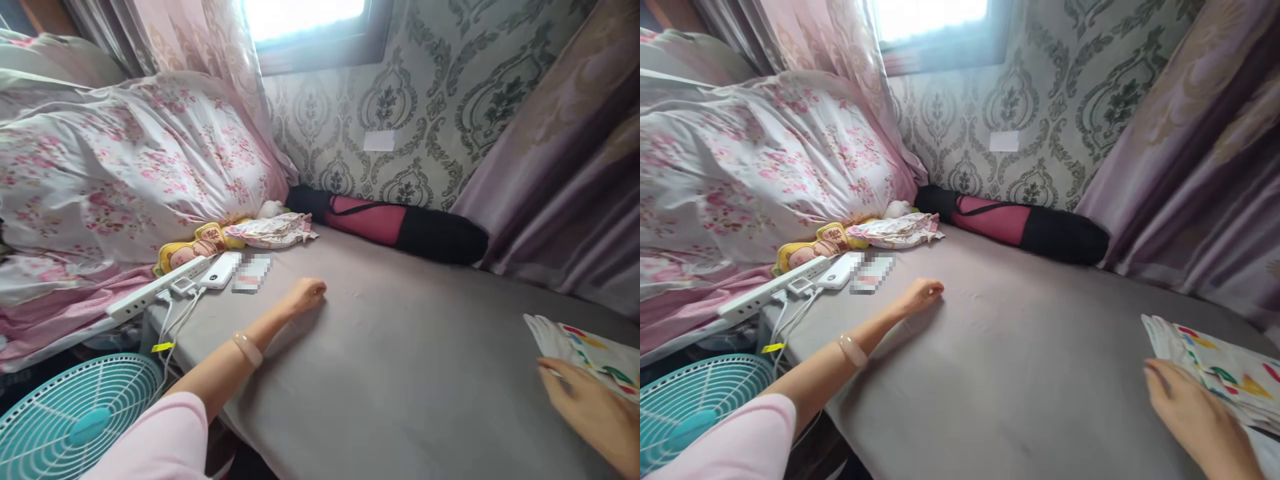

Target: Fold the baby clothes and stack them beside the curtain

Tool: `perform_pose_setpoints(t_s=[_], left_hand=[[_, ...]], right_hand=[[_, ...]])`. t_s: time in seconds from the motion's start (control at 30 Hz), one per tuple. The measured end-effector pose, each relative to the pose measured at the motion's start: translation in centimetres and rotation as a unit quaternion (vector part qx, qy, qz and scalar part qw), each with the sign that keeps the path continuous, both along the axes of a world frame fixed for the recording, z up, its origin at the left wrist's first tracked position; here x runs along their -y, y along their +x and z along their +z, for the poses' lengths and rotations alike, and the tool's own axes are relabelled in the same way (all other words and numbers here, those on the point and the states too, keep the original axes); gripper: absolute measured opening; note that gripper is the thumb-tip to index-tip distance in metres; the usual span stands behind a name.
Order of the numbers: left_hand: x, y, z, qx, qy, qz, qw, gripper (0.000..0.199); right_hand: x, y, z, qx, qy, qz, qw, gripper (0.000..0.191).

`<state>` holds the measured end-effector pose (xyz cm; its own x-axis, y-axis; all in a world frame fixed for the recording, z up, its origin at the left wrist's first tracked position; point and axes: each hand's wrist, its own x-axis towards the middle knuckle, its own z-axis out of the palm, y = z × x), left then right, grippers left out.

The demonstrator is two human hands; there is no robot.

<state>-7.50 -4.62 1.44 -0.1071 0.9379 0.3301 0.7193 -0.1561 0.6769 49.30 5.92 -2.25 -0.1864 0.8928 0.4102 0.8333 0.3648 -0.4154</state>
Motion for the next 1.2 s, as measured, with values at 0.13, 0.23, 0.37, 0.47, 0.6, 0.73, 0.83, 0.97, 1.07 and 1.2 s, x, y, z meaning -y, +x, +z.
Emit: perform_pose_setpoints(t_s=[0.13,0.23,0.37,0.47,0.6,0.73,0.83,0.97,1.07,1.2], left_hand=[[-1.3,-5.2,0.9,0.007,0.018,0.154,0.988,0.012],[-2.0,-9.7,2.6,-0.021,0.010,0.231,0.973,0.018],[-2.6,-15.4,5.1,-0.091,-0.030,0.323,0.942,0.028],[-2.7,-18.3,6.4,-0.119,-0.041,0.363,0.923,0.032],[-2.5,-20.2,6.9,-0.204,-0.058,0.402,0.891,0.036],[-2.5,-21.0,6.6,-0.254,-0.076,0.411,0.872,0.041],[-2.7,-21.7,6.1,-0.255,-0.088,0.407,0.872,0.043],[-3.1,-22.7,5.5,-0.242,-0.095,0.395,0.881,0.041],[-3.6,-23.1,5.3,-0.215,-0.090,0.391,0.890,0.035],[-4.7,-22.9,5.8,-0.123,-0.051,0.415,0.900,0.016]], right_hand=[[0.4,-8.7,-0.1,0.088,0.008,0.041,0.995,0.032],[1.2,-14.8,0.2,0.123,0.004,0.075,0.990,0.039],[2.2,-21.8,1.1,0.146,-0.003,0.126,0.981,0.042],[2.6,-25.8,1.7,0.137,-0.016,0.159,0.978,0.039],[2.8,-29.7,1.7,0.115,-0.025,0.186,0.975,0.037],[3.1,-31.9,0.8,0.091,-0.036,0.196,0.976,0.032],[3.5,-32.7,0.1,0.071,-0.028,0.190,0.979,0.031],[4.0,-33.0,-0.7,0.044,0.002,0.175,0.984,0.033],[4.3,-33.1,-1.1,0.023,0.026,0.168,0.985,0.033],[4.4,-33.1,-1.1,0.019,0.035,0.170,0.985,0.033]])
